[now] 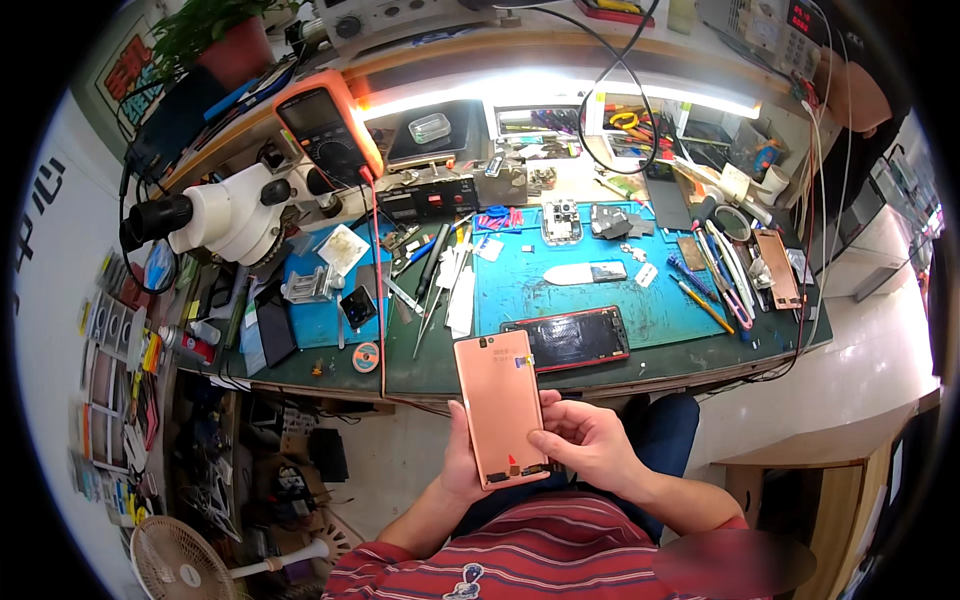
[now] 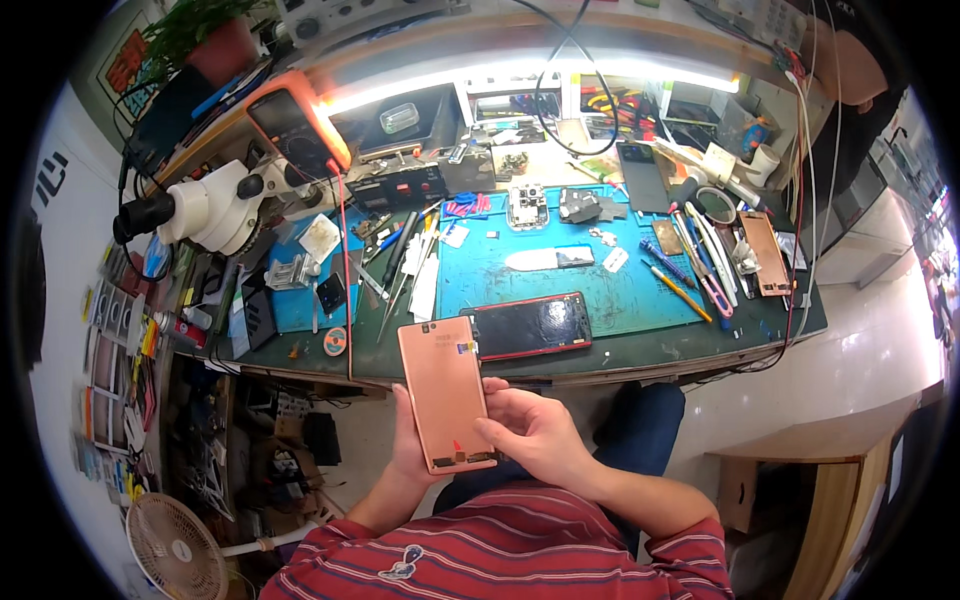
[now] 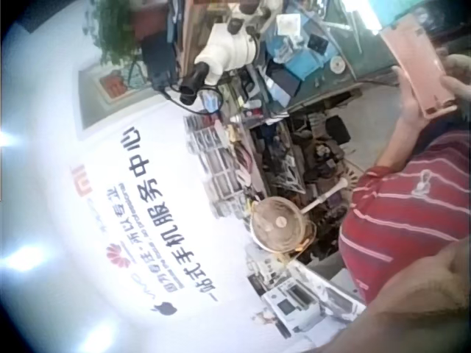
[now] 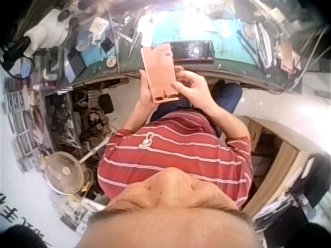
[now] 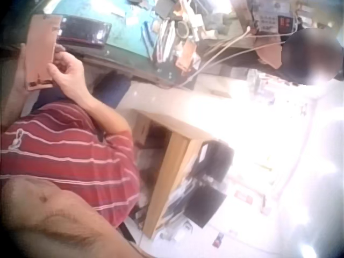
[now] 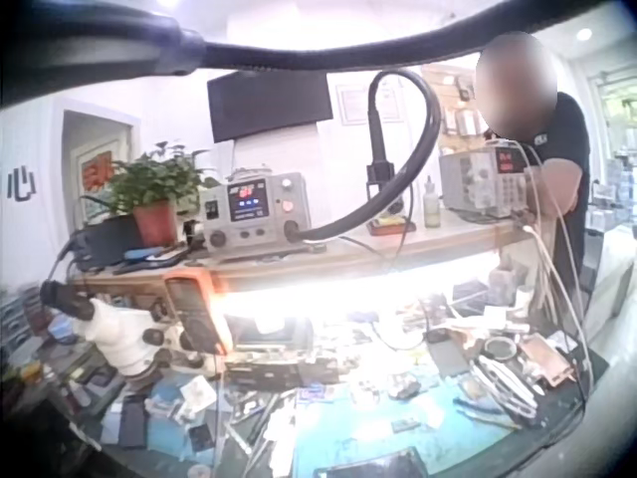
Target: The person removes a protective film from a rose-gold smartphone back cover, then uses tweezers to adjust internal components on a disassembled phone chassis. The person aligns and attaches the back cover to the chassis, then inspects the assembled device.
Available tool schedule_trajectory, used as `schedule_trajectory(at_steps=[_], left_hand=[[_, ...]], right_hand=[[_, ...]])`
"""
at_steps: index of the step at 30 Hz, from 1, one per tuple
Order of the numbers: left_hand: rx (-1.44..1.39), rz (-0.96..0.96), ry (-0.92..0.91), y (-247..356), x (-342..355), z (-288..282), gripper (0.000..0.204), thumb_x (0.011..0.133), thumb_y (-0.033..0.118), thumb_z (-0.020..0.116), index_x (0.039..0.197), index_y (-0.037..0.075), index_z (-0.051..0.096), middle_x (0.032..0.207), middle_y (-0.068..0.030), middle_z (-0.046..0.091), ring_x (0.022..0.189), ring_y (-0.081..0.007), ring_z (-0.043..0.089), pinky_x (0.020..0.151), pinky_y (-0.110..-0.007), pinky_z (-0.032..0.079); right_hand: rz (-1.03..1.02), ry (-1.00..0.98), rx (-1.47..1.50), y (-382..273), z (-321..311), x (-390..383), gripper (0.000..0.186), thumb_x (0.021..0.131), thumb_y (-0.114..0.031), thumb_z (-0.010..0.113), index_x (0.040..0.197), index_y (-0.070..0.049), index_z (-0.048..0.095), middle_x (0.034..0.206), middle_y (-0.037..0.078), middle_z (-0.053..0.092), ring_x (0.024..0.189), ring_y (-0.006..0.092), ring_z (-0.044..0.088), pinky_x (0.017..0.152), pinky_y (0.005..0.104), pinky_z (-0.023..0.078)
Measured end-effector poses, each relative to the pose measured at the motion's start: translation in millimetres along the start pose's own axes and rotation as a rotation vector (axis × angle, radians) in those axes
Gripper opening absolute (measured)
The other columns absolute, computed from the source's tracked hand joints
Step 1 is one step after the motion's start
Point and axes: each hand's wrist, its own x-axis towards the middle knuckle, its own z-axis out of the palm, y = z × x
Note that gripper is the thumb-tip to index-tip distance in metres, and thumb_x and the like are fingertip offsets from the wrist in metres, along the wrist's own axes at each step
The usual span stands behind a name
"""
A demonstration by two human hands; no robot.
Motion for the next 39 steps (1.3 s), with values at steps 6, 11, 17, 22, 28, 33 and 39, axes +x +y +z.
schedule_trajectory(at_steps=[6, 11, 17, 22, 28, 33, 39], left_hand=[[0.134, -0.002, 0.069, 8, -4, 2, 0.1, 0.089, 0.08, 0.024, 0.149, 0.0, 0.029, 0.144, -0.0205, 0.043, 0.128, -0.0326, 0.05, 0.103, -0.045, 0.046], [0.172, -0.086, -0.005, 0, -2, 2, 0.102, 0.087, 0.081, 0.031, 0.147, -0.002, 0.029, 0.142, -0.019, 0.045, 0.124, -0.0312, 0.054, 0.102, -0.044, 0.046], [0.252, -0.085, 0.043, -4, 1, 7, 0.104, 0.085, 0.081, 0.036, 0.148, -0.001, 0.028, 0.141, -0.0171, 0.044, 0.124, -0.0295, 0.054, 0.103, -0.043, 0.046], [0.324, -0.058, 0.064, -7, 3, 7, 0.099, 0.089, 0.078, 0.034, 0.148, -0.002, 0.029, 0.141, -0.018, 0.045, 0.123, -0.0291, 0.054, 0.101, -0.043, 0.047], [0.299, -0.06, 0.09, -7, 5, 10, 0.095, 0.092, 0.076, 0.027, 0.147, -0.002, 0.029, 0.137, -0.0191, 0.049, 0.118, -0.0295, 0.058, 0.099, -0.043, 0.049], [0.221, -0.071, 0.113, -6, 7, 15, 0.089, 0.096, 0.071, 0.022, 0.147, -0.002, 0.03, 0.137, -0.0203, 0.049, 0.115, -0.03, 0.06, 0.097, -0.043, 0.05], [0.273, -0.029, 0.231, -7, 8, 22, 0.083, 0.098, 0.067, 0.022, 0.144, -0.001, 0.034, 0.134, -0.018, 0.053, 0.116, -0.0294, 0.059, 0.097, -0.042, 0.05]], right_hand=[[-0.35, 0.233, -0.681, -14, -16, 6, 0.011, 0.09, -0.011, 0.069, 0.097, -0.003, 0.071, 0.086, 0.007, 0.071, 0.069, 0.0093, 0.066, 0.057, 0.0262, 0.051], [-0.552, 0.402, -0.604, -40, -17, 35, 0.036, 0.086, -0.006, 0.071, 0.121, -0.002, 0.061, 0.092, 0.009, 0.071, 0.071, 0.0133, 0.067, 0.062, 0.0261, 0.055], [-0.47, 0.345, -0.572, -45, -20, 39, 0.037, 0.086, -0.006, 0.07, 0.122, -0.002, 0.061, 0.091, 0.008, 0.07, 0.072, 0.0131, 0.067, 0.06, 0.0264, 0.055], [-0.516, 0.382, -0.668, -42, -20, 38, 0.034, 0.086, -0.005, 0.069, 0.12, -0.002, 0.062, 0.088, 0.007, 0.069, 0.071, 0.0134, 0.066, 0.058, 0.0265, 0.054], [-0.538, 0.307, -0.665, -41, -22, 37, 0.031, 0.087, -0.004, 0.066, 0.117, -0.003, 0.065, 0.091, 0.009, 0.066, 0.069, 0.017, 0.064, 0.057, 0.0282, 0.052], [-0.603, 0.249, -0.703, -38, -24, 37, 0.027, 0.088, 0.0, 0.062, 0.115, -0.002, 0.066, 0.094, 0.011, 0.064, 0.074, 0.0217, 0.064, 0.064, 0.0308, 0.051], [-0.618, 0.219, -0.695, -34, -16, 30, 0.023, 0.086, 0.003, 0.061, 0.108, -0.002, 0.067, 0.092, 0.012, 0.063, 0.075, 0.0262, 0.063, 0.065, 0.033, 0.051]])
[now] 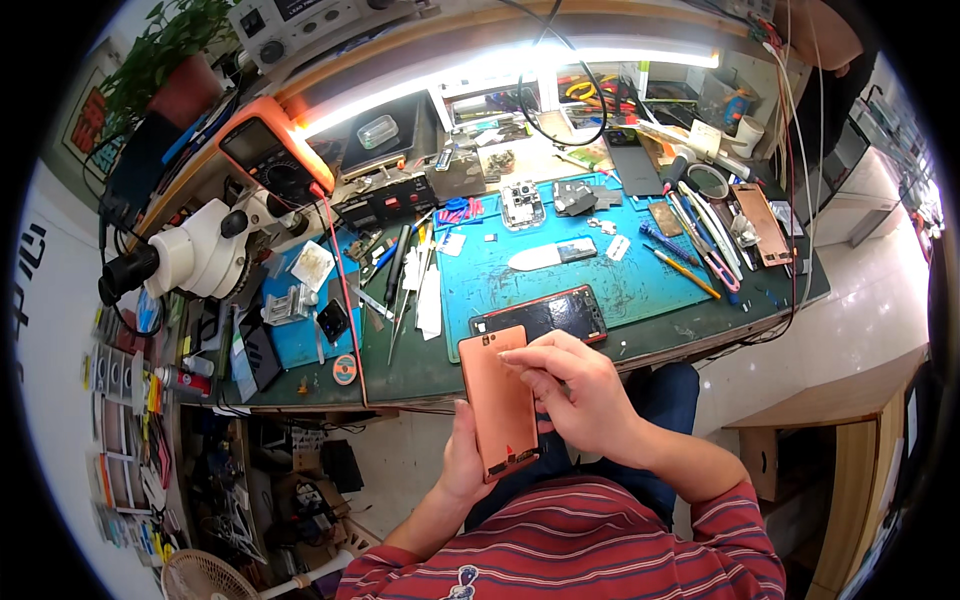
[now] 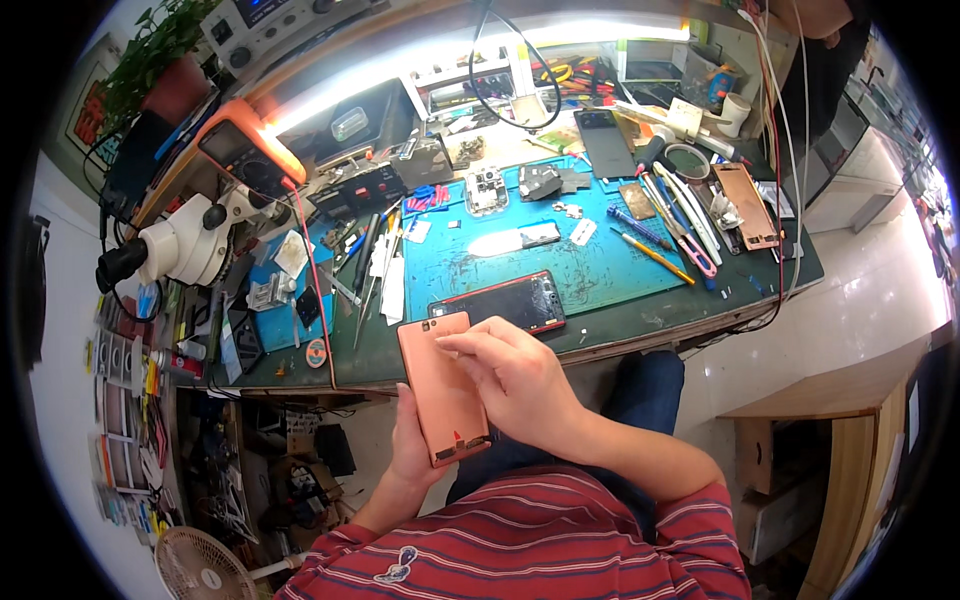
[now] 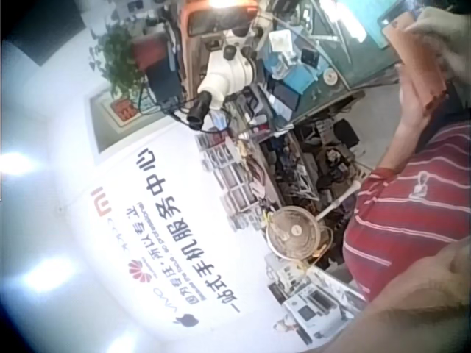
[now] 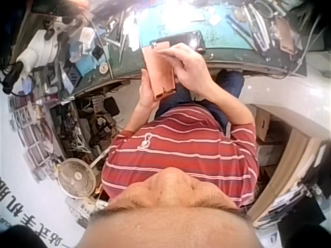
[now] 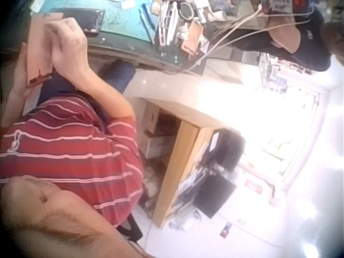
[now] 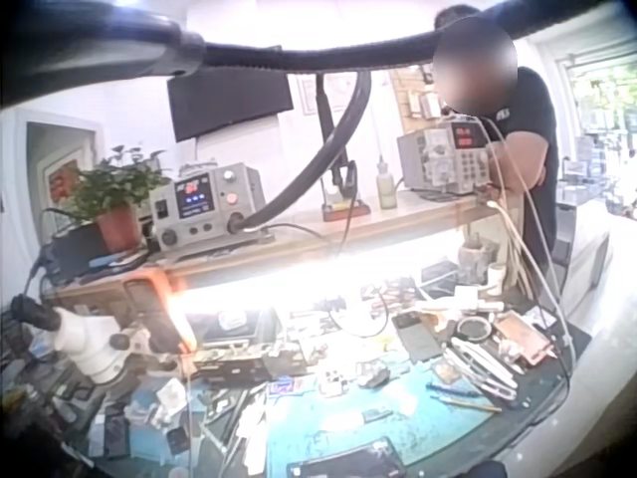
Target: The person removes a protective film from a rose-gold smartphone back cover, then uses tweezers to adjust internal components on a disassembled phone chassis. The person aligns and attaches the back cover to the chassis, then inspects the assembled device.
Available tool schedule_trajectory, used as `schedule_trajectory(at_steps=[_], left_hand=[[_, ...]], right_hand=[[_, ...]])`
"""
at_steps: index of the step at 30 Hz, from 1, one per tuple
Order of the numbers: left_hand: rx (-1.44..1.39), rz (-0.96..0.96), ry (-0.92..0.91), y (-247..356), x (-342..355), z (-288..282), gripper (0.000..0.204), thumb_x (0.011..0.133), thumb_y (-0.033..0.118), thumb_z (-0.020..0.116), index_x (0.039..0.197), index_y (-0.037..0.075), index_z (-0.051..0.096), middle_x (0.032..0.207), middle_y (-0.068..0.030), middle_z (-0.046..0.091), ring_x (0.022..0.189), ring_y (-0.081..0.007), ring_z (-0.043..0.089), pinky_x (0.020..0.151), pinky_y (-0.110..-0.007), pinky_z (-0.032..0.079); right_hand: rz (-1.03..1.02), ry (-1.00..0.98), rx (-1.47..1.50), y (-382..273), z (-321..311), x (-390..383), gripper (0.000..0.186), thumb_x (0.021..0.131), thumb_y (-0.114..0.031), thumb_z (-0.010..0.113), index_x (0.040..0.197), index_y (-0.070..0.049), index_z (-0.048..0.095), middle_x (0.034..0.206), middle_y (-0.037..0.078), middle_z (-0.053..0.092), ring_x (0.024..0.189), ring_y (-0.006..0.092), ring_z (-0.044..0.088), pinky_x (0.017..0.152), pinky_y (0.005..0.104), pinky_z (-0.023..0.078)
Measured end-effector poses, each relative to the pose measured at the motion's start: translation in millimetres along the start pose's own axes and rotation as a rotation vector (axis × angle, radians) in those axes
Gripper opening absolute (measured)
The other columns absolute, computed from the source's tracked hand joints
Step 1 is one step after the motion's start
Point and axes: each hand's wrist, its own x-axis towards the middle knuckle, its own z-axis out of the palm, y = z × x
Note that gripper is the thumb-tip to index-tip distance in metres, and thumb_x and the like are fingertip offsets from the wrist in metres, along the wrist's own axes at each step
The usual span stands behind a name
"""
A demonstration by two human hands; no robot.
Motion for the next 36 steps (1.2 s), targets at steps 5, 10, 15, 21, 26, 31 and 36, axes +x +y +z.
schedule_trajectory(at_steps=[5, 10, 15, 21, 26, 31, 36], left_hand=[[-0.017, 0.054, 0.076, -12, 0, -8, 0.076, 0.101, 0.063, 0.024, 0.143, 0.001, 0.037, 0.133, -0.0142, 0.054, 0.12, -0.0252, 0.057, 0.099, -0.039, 0.049], [-0.03, 0.093, 0.048, -12, -1, -10, 0.074, 0.102, 0.061, 0.023, 0.142, 0.001, 0.037, 0.133, -0.0132, 0.054, 0.122, -0.0235, 0.055, 0.1, -0.039, 0.047], [-0.052, 0.107, 0.092, -5, 0, -4, 0.076, 0.101, 0.062, 0.022, 0.143, 0.0, 0.037, 0.134, -0.0156, 0.053, 0.122, -0.0252, 0.056, 0.101, -0.039, 0.047], [-0.126, 0.117, -0.051, 10, 7, -3, 0.082, 0.099, 0.066, 0.019, 0.144, 0.0, 0.036, 0.138, -0.0198, 0.051, 0.121, -0.0289, 0.057, 0.098, -0.041, 0.049], [-0.185, 0.058, -0.093, 13, 6, -6, 0.082, 0.098, 0.068, 0.02, 0.145, 0.003, 0.036, 0.137, -0.0182, 0.052, 0.119, -0.0285, 0.058, 0.095, -0.042, 0.052], [-0.062, 0.06, -0.068, 12, 4, -8, 0.074, 0.101, 0.062, 0.018, 0.147, 0.005, 0.034, 0.138, -0.0169, 0.051, 0.121, -0.0292, 0.056, 0.098, -0.045, 0.05], [-0.089, -0.032, -0.059, 14, 7, -11, 0.072, 0.102, 0.06, 0.017, 0.148, 0.006, 0.032, 0.14, -0.0159, 0.049, 0.126, -0.0297, 0.053, 0.102, -0.045, 0.048]], right_hand=[[-0.105, 0.002, -0.051, -11, 8, -8, 0.025, 0.087, 0.005, 0.06, 0.109, -0.002, 0.068, 0.092, 0.01, 0.062, 0.071, 0.0215, 0.061, 0.061, 0.0304, 0.05], [-0.212, 0.036, -0.086, -14, 16, -10, 0.022, 0.085, 0.006, 0.06, 0.105, -0.002, 0.068, 0.09, 0.011, 0.062, 0.072, 0.0234, 0.062, 0.06, 0.0309, 0.051], [-0.286, 0.012, -0.116, -14, 19, -15, 0.023, 0.078, 0.007, 0.064, 0.099, -0.003, 0.067, 0.089, 0.01, 0.061, 0.074, 0.0246, 0.061, 0.061, 0.0323, 0.052], [-0.37, -0.024, -0.145, -14, 15, -22, 0.023, 0.072, 0.004, 0.065, 0.093, -0.005, 0.064, 0.091, 0.009, 0.06, 0.079, 0.0257, 0.063, 0.068, 0.0352, 0.055], [-0.454, -0.023, -0.192, -8, 1, -22, 0.02, 0.073, 0.002, 0.065, 0.092, -0.005, 0.063, 0.092, 0.008, 0.059, 0.077, 0.0248, 0.064, 0.068, 0.0349, 0.057], [-0.401, -0.002, -0.141, -7, -5, -14, 0.02, 0.078, 0.006, 0.062, 0.096, -0.002, 0.058, 0.106, 0.014, 0.062, 0.078, 0.0253, 0.066, 0.061, 0.0319, 0.057], [-0.157, 0.005, 0.161, -8, -1, -16, 0.024, 0.083, 0.01, 0.057, 0.106, 0.002, 0.057, 0.111, 0.019, 0.063, 0.085, 0.0243, 0.067, 0.064, 0.0319, 0.056]])
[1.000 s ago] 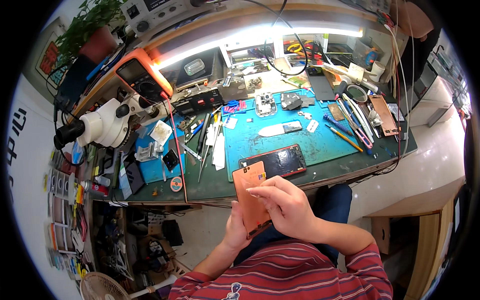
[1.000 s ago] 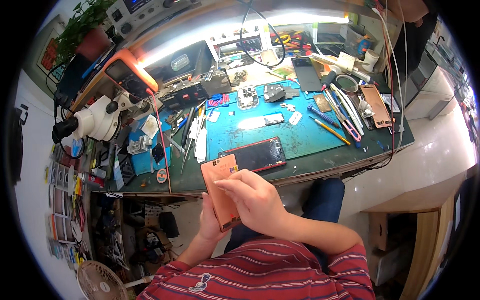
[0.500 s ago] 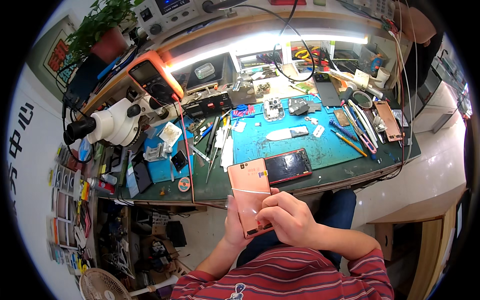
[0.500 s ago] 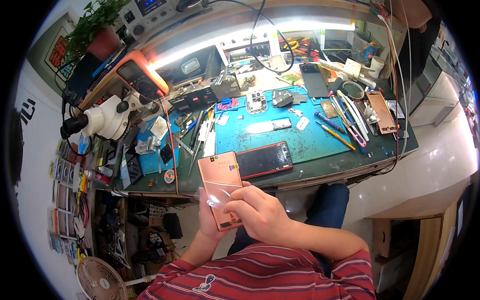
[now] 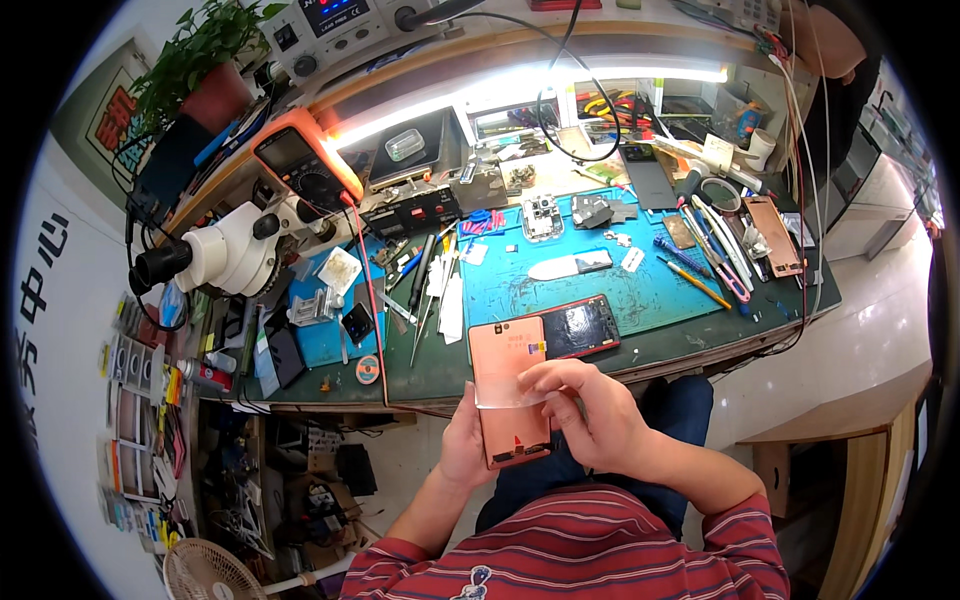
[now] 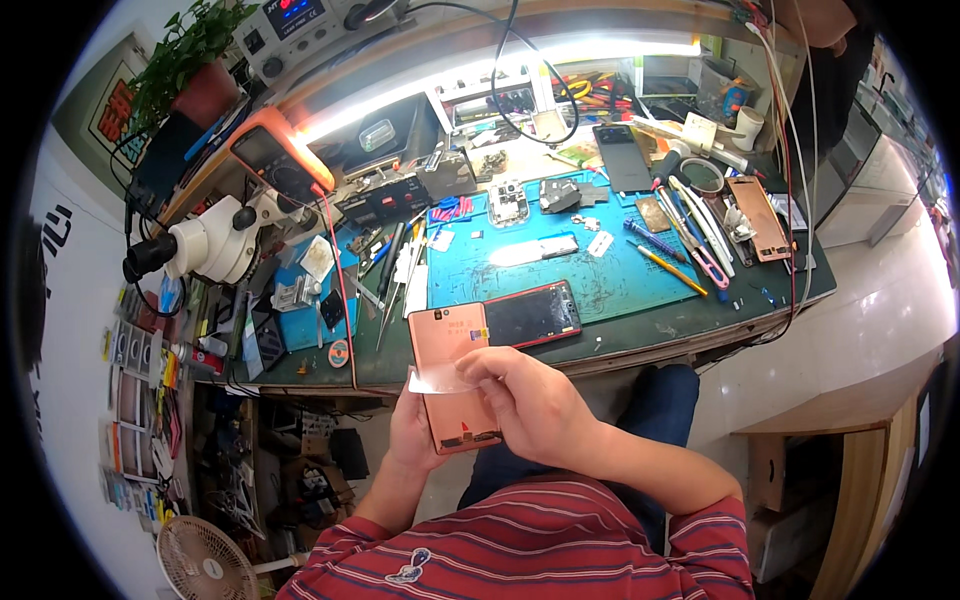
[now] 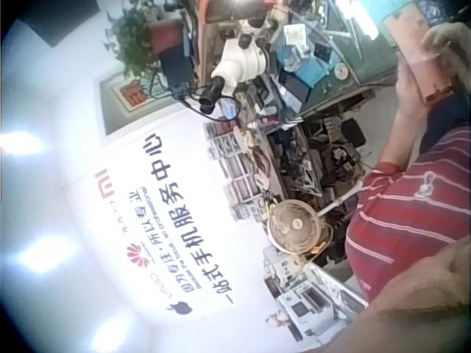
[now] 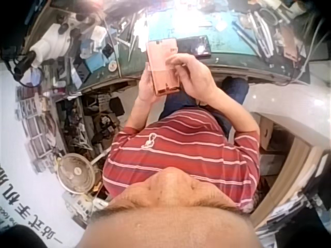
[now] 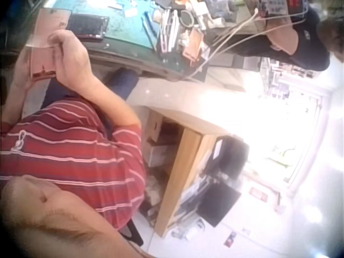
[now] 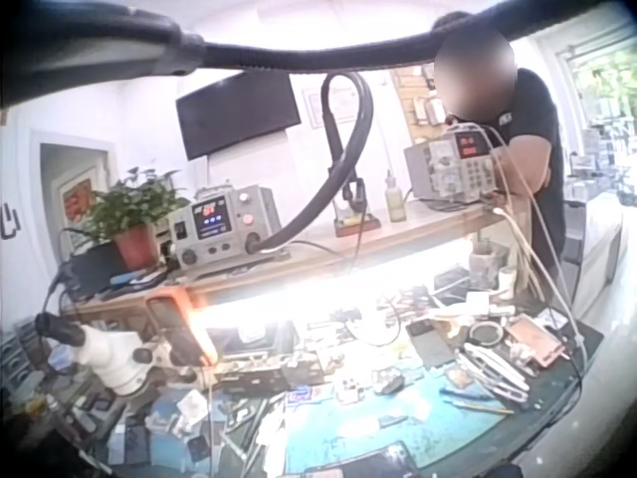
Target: The person removes a protective film from a rose-gold smartphone back cover, then uses tweezers to adjust internal components on a disassembled phone chassis. The person aligns and attaches the back cover to the chassis, then inspects the assembled device.
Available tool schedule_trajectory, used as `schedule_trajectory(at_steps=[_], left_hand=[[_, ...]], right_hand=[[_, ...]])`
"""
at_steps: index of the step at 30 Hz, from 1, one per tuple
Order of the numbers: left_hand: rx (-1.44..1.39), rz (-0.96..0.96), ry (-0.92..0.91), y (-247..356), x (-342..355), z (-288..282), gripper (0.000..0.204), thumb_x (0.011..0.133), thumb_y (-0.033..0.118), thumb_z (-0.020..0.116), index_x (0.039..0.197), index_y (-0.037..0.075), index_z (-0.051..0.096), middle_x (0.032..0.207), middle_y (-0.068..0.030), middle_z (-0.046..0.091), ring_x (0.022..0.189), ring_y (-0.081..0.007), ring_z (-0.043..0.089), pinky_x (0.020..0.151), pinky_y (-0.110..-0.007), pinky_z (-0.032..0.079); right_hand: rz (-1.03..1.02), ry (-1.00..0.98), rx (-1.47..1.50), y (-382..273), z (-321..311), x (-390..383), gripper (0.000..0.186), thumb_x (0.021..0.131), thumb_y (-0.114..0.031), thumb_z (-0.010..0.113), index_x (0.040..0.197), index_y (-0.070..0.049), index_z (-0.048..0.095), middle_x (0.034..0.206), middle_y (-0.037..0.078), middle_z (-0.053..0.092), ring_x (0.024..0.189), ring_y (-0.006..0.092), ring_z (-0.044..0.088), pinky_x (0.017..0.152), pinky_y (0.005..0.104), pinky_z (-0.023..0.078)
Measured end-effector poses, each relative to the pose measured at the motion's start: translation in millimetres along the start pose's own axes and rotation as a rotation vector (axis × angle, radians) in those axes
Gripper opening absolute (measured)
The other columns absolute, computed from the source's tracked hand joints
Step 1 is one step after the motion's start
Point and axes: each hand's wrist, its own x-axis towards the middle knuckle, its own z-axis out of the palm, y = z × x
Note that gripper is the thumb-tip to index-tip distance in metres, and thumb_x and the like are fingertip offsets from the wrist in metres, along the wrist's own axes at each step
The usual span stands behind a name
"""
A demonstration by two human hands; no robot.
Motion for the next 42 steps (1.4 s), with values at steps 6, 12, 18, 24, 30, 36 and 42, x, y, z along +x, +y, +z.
schedule_trajectory(at_steps=[6, 12, 18, 24, 30, 36, 42], left_hand=[[-0.001, -0.074, -0.082, -3, -2, -6, 0.083, 0.096, 0.07, 0.021, 0.148, 0.006, 0.031, 0.139, -0.0148, 0.049, 0.127, -0.0298, 0.052, 0.101, -0.047, 0.049], [-0.047, -0.058, -0.122, -2, 0, -9, 0.082, 0.096, 0.071, 0.021, 0.147, 0.009, 0.034, 0.134, -0.014, 0.054, 0.12, -0.03, 0.058, 0.095, -0.049, 0.053], [-0.175, -0.062, -0.14, 3, -2, -1, 0.081, 0.098, 0.067, 0.027, 0.146, 0.002, 0.036, 0.138, -0.0135, 0.052, 0.117, -0.0232, 0.058, 0.097, -0.039, 0.05], [-0.068, -0.113, -0.097, 10, 1, 11, 0.075, 0.101, 0.061, 0.024, 0.147, 0.003, 0.033, 0.14, -0.0131, 0.05, 0.122, -0.0247, 0.057, 0.099, -0.04, 0.049], [0.11, -0.177, 0.033, 5, 1, 4, 0.076, 0.101, 0.062, 0.023, 0.148, 0.004, 0.032, 0.14, -0.014, 0.049, 0.125, -0.0274, 0.055, 0.099, -0.046, 0.051], [0.043, -0.129, -0.002, 10, 9, 1, 0.066, 0.104, 0.053, 0.026, 0.144, 0.002, 0.037, 0.138, -0.014, 0.051, 0.125, -0.024, 0.055, 0.101, -0.04, 0.049], [0.133, -0.093, -0.066, 22, 15, 7, 0.074, 0.102, 0.06, 0.027, 0.145, 0.0, 0.036, 0.139, -0.0167, 0.052, 0.126, -0.0257, 0.054, 0.103, -0.04, 0.047]], right_hand=[[-0.335, -0.022, -0.595, 1, -2, 2, 0.045, 0.071, -0.001, 0.069, 0.116, -0.007, 0.067, 0.1, 0.006, 0.063, 0.073, 0.0163, 0.061, 0.063, 0.028, 0.054], [-0.402, -0.01, -0.583, 2, -3, -2, 0.04, 0.064, -0.004, 0.07, 0.103, -0.012, 0.074, 0.102, 0.0, 0.063, 0.07, 0.0136, 0.057, 0.06, 0.025, 0.053], [-0.41, -0.085, -0.502, 8, -11, -10, 0.039, 0.064, -0.004, 0.07, 0.102, -0.014, 0.075, 0.104, -0.003, 0.065, 0.074, 0.0144, 0.057, 0.063, 0.026, 0.053], [-0.468, 0.002, -0.75, 2, -18, -17, 0.027, 0.067, -0.012, 0.071, 0.094, -0.014, 0.075, 0.106, -0.006, 0.067, 0.089, 0.0147, 0.057, 0.076, 0.0277, 0.048], [-0.505, -0.056, -0.788, -2, -15, 0, 0.023, 0.072, -0.013, 0.069, 0.095, -0.013, 0.072, 0.103, -0.003, 0.066, 0.094, 0.0163, 0.058, 0.078, 0.0299, 0.048], [-0.487, -0.123, -0.75, 3, -19, -2, 0.03, 0.073, -0.015, 0.068, 0.102, -0.012, 0.073, 0.108, -0.001, 0.064, 0.096, 0.0165, 0.061, 0.079, 0.0321, 0.05], [-0.487, -0.14, -0.676, 10, -25, -7, 0.024, 0.071, -0.012, 0.068, 0.095, -0.01, 0.072, 0.104, -0.001, 0.065, 0.098, 0.0151, 0.061, 0.084, 0.0321, 0.049]])
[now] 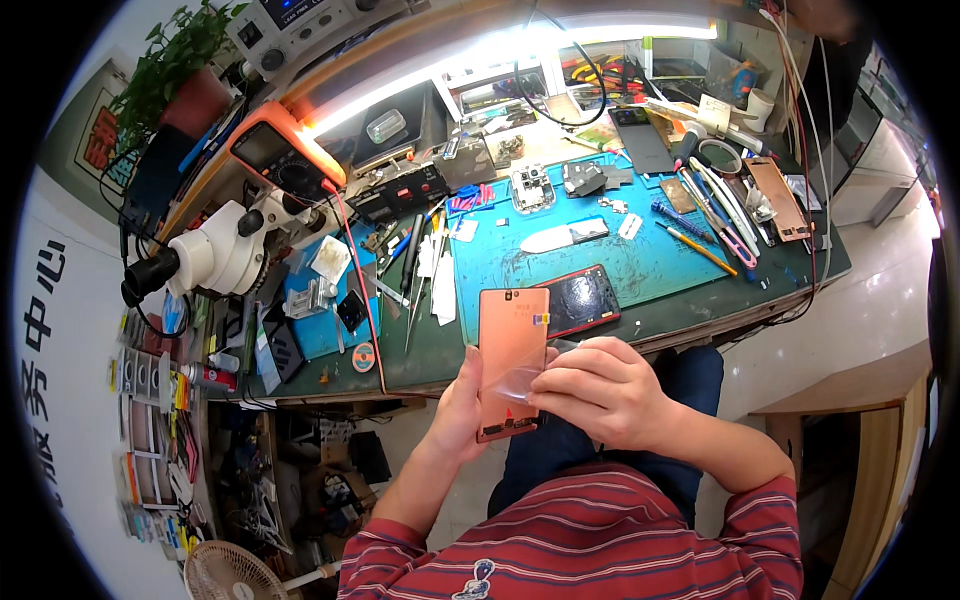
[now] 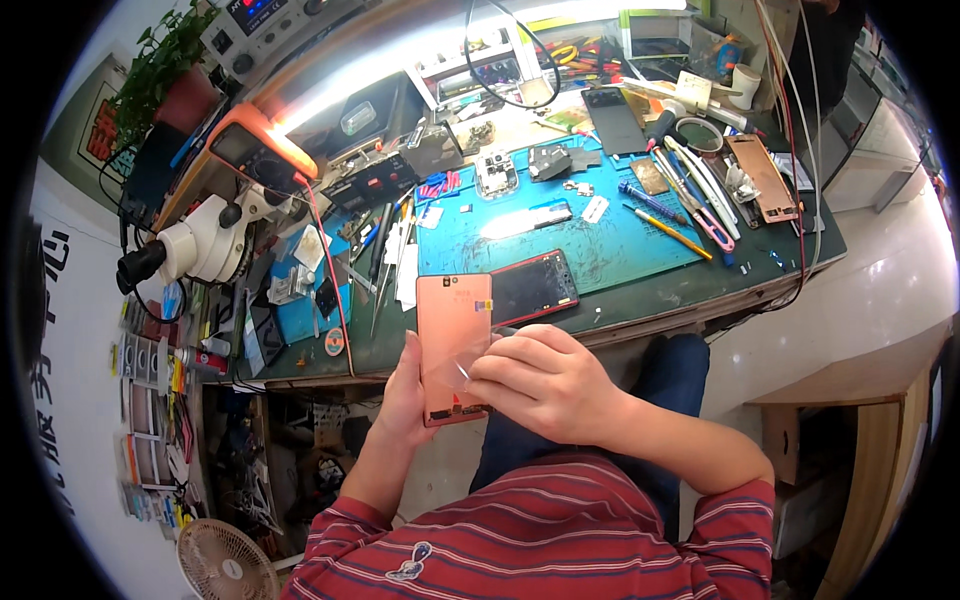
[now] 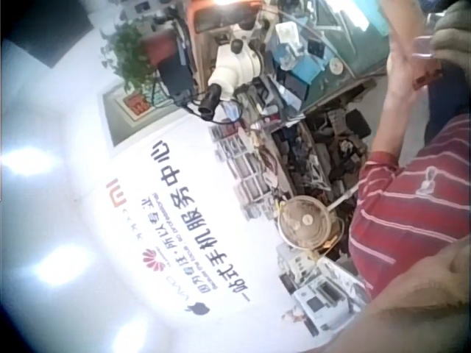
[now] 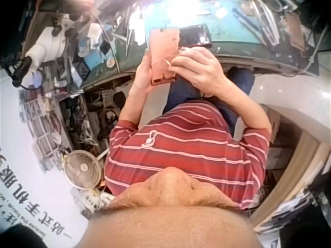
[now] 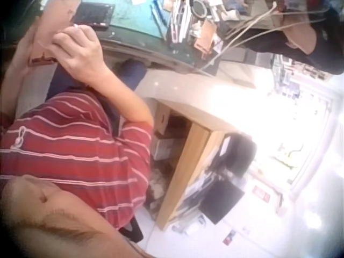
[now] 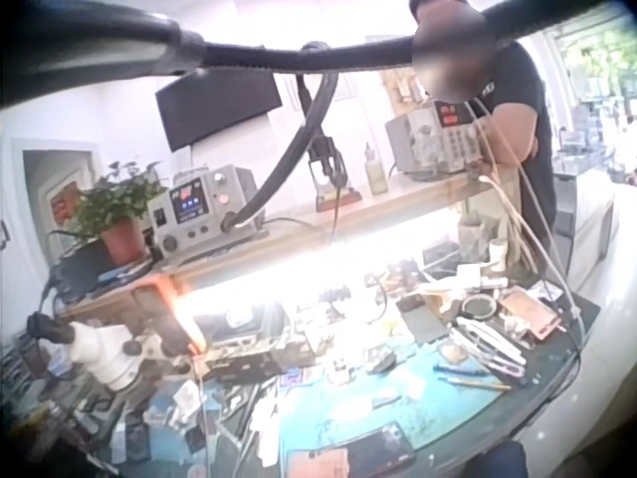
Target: The person removes a protective film from a rose-gold smartphone back cover, then uses tweezers to adjust internal components on a disassembled phone chassis. The person aligns and attaches the back cover to the chassis, then inspects the assembled device.
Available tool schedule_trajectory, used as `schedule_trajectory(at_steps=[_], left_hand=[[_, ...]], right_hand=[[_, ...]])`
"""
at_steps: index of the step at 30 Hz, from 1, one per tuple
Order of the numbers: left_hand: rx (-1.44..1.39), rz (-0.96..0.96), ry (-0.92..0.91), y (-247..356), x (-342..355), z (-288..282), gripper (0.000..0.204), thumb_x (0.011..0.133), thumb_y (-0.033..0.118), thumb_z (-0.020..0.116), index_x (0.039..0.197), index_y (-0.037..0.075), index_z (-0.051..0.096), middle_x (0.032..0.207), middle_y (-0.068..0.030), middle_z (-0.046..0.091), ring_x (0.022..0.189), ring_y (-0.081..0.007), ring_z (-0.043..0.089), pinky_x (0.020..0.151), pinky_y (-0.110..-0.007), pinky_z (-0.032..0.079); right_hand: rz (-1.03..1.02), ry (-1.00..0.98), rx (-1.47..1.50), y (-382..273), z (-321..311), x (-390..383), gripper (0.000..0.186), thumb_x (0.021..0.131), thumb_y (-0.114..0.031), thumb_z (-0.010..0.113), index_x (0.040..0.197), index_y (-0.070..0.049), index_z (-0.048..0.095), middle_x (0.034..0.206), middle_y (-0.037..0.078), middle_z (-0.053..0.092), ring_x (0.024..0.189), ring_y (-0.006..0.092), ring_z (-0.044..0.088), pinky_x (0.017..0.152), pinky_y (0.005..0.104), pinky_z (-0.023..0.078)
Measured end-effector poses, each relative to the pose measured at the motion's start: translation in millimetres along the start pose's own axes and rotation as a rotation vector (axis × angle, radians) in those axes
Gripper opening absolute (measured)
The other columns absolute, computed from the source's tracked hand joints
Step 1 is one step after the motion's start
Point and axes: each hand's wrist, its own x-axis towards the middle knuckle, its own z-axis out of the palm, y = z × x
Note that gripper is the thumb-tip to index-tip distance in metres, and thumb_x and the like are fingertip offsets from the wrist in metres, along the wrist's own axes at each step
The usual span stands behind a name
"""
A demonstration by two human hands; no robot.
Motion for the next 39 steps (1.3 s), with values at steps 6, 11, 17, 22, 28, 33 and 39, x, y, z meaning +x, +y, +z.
schedule_trajectory(at_steps=[6, 11, 17, 22, 28, 33, 39], left_hand=[[0.023, 0.0, 0.026, 6, 4, 0, 0.075, 0.101, 0.06, 0.026, 0.146, -0.001, 0.036, 0.14, -0.0182, 0.051, 0.126, -0.0274, 0.054, 0.1, -0.04, 0.05], [0.014, 0.005, 0.045, 9, 8, 0, 0.077, 0.101, 0.061, 0.026, 0.146, -0.001, 0.036, 0.14, -0.0186, 0.051, 0.124, -0.0284, 0.056, 0.094, -0.041, 0.053], [0.052, 0.004, 0.032, 14, 10, -5, 0.08, 0.099, 0.064, 0.026, 0.146, 0.0, 0.036, 0.14, -0.0194, 0.051, 0.12, -0.0289, 0.058, 0.089, -0.04, 0.056], [0.045, 0.015, 0.043, 18, 9, -1, 0.078, 0.1, 0.063, 0.025, 0.146, 0.001, 0.036, 0.14, -0.0198, 0.051, 0.12, -0.0293, 0.057, 0.089, -0.041, 0.056], [0.043, 0.01, 0.04, 22, 10, -4, 0.077, 0.1, 0.062, 0.023, 0.146, 0.001, 0.037, 0.14, -0.0201, 0.05, 0.125, -0.0288, 0.054, 0.09, -0.042, 0.055], [0.08, 0.019, 0.049, 27, 7, -1, 0.078, 0.101, 0.062, 0.023, 0.145, 0.0, 0.037, 0.138, -0.0194, 0.051, 0.127, -0.0285, 0.053, 0.093, -0.043, 0.054], [0.118, 0.01, 0.064, 30, 5, 0, 0.079, 0.1, 0.064, 0.026, 0.144, -0.001, 0.038, 0.138, -0.0192, 0.051, 0.128, -0.0285, 0.052, 0.096, -0.042, 0.052]], right_hand=[[-0.007, -0.013, -0.062, 8, -11, -2, 0.02, 0.071, -0.013, 0.067, 0.09, -0.009, 0.071, 0.102, -0.002, 0.065, 0.098, 0.0156, 0.06, 0.086, 0.032, 0.047], [-0.013, -0.015, -0.089, 12, -14, -7, 0.021, 0.071, -0.014, 0.067, 0.09, -0.008, 0.071, 0.102, -0.002, 0.065, 0.098, 0.0161, 0.06, 0.085, 0.0325, 0.047], [-0.008, -0.009, -0.063, 12, -16, -7, 0.018, 0.071, -0.012, 0.067, 0.089, -0.008, 0.07, 0.101, 0.0, 0.064, 0.096, 0.0158, 0.06, 0.083, 0.0315, 0.048], [0.013, -0.008, -0.03, 12, -17, -12, 0.018, 0.071, -0.01, 0.068, 0.089, -0.007, 0.07, 0.101, 0.001, 0.065, 0.095, 0.0162, 0.061, 0.08, 0.0315, 0.049], [0.022, 0.0, -0.025, 12, -17, -17, 0.019, 0.07, -0.01, 0.069, 0.088, -0.007, 0.07, 0.1, 0.002, 0.066, 0.095, 0.0173, 0.063, 0.08, 0.0332, 0.051], [0.018, -0.007, -0.023, 11, -20, -18, 0.02, 0.068, -0.009, 0.069, 0.088, -0.007, 0.07, 0.1, 0.002, 0.067, 0.095, 0.0182, 0.063, 0.08, 0.0339, 0.052], [0.008, -0.005, -0.043, 6, -22, -20, 0.021, 0.067, -0.009, 0.069, 0.087, -0.006, 0.071, 0.099, 0.003, 0.067, 0.094, 0.0184, 0.063, 0.08, 0.0338, 0.053]])
